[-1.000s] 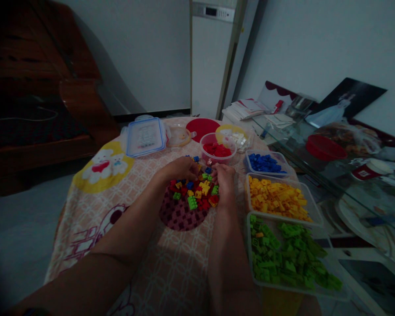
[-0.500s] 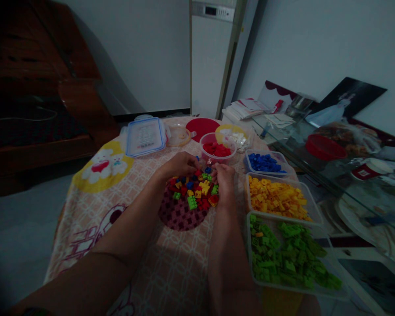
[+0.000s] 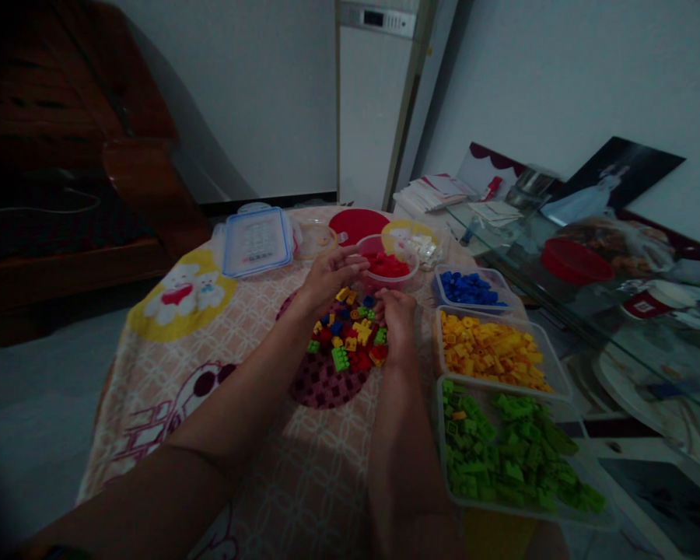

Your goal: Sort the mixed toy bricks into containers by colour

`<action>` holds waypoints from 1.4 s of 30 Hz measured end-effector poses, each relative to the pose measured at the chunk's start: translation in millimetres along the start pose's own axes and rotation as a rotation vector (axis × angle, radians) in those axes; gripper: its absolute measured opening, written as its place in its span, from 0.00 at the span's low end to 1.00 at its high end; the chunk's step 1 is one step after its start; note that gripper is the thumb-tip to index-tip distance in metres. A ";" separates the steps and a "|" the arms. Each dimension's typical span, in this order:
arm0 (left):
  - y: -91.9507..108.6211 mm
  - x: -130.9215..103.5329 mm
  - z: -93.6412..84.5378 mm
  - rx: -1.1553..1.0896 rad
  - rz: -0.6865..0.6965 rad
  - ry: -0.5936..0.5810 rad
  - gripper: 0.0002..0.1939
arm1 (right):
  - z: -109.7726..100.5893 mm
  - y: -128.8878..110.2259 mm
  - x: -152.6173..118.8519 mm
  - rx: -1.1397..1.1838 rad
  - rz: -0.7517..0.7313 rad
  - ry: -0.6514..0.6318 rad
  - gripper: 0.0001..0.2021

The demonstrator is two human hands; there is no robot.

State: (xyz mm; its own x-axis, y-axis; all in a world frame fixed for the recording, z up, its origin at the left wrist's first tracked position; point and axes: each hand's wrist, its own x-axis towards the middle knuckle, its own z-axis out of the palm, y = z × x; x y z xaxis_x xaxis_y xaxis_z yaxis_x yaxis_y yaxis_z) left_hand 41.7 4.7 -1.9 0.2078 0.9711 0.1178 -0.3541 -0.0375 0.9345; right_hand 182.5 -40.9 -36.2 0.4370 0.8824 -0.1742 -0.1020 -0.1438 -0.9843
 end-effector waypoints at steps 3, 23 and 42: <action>13.5 4.4 -24.5 0.159 0.045 -0.016 0.20 | -0.5 0.4 0.2 -0.014 -0.001 -0.007 0.09; 38.3 -8.2 -82.5 1.134 -0.569 -0.463 0.16 | -3.0 4.6 2.4 -0.058 -0.044 -0.026 0.11; 21.5 -3.4 -58.9 1.280 -0.241 -0.534 0.28 | -2.2 3.5 1.3 -0.024 -0.023 -0.015 0.09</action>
State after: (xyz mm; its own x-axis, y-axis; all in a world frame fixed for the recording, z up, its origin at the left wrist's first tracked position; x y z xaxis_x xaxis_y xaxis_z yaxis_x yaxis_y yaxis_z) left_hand -20.3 14.5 -2.0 0.5625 0.7897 -0.2449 0.7425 -0.3521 0.5699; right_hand 184.8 -41.3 -39.9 0.4253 0.8923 -0.1512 -0.0706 -0.1339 -0.9885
